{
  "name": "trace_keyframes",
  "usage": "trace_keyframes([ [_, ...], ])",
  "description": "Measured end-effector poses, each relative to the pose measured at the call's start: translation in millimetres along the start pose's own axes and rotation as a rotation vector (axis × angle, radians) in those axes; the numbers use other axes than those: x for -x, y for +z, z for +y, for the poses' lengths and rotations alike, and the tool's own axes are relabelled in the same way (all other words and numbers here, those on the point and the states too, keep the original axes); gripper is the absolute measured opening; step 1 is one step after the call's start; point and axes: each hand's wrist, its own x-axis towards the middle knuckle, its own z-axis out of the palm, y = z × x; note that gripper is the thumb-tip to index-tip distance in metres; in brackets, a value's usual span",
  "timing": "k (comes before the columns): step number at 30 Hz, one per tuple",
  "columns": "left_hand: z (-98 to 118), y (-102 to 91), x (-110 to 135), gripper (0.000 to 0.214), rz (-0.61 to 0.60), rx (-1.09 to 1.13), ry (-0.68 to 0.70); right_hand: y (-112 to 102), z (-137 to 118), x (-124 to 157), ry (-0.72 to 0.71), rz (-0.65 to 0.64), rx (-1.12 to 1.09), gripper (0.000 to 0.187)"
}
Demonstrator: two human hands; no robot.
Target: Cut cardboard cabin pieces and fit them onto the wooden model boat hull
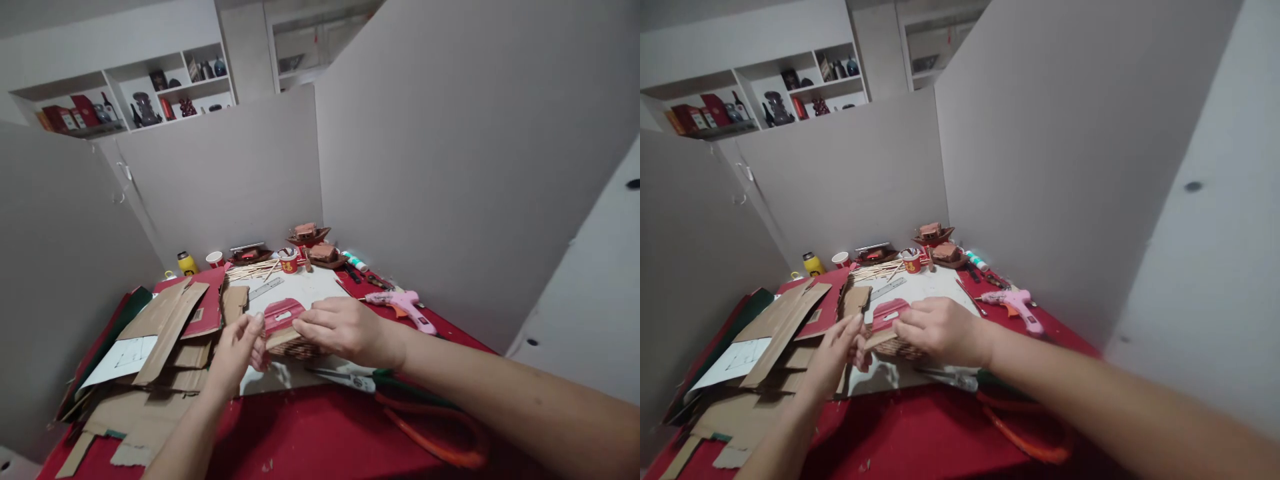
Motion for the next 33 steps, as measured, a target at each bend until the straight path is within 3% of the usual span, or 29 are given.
trace_keyframes([
  [3, -3.8, 6.9, 0.5, 0.044, -0.089, 0.107, -0.088, -5.2, -4.8, -1.4, -0.040, 0.018, 0.049, 0.022],
  [7, -6.4, 11.7, 3.8, 0.076, -0.170, 0.341, -0.159, -8.8, -9.6, -0.3, -0.042, 0.023, 0.089, 0.024],
  [12, -12.1, 16.2, 7.9, 0.092, -0.158, 0.458, -0.172, -5.7, -16.1, -3.2, -0.021, -0.038, 0.103, 0.022],
  [14, -11.9, 16.7, 8.6, 0.086, -0.128, 0.456, -0.104, -6.0, -19.8, -3.5, 0.068, -0.061, 0.104, 0.022],
  [17, -7.7, 12.8, 8.6, 0.068, -0.082, 0.467, -0.004, -12.5, -30.3, 9.6, 0.311, -0.086, 0.106, 0.025],
  [19, -4.5, 7.8, 8.3, 0.060, -0.058, 0.493, 0.023, -20.4, -42.0, 29.8, 0.498, -0.132, 0.116, 0.027],
  [22, -1.4, 1.0, 8.3, 0.048, -0.044, 0.542, 0.038, -34.6, -63.2, 66.5, 0.711, -0.307, 0.120, 0.023],
  [25, 0.4, -0.6, 9.4, 0.037, -0.049, 0.578, 0.036, -45.3, -81.4, 90.1, 0.809, -0.512, 0.020, 0.014],
  [27, 1.3, 0.5, 10.5, 0.033, -0.059, 0.591, 0.030, -47.1, -87.7, 94.1, 0.914, -0.625, -0.080, 0.019],
  [33, 1.5, -1.9, 9.9, 0.021, -0.058, 0.618, 0.012, -41.0, -79.8, 88.3, 1.079, -0.761, -0.163, 0.024],
])
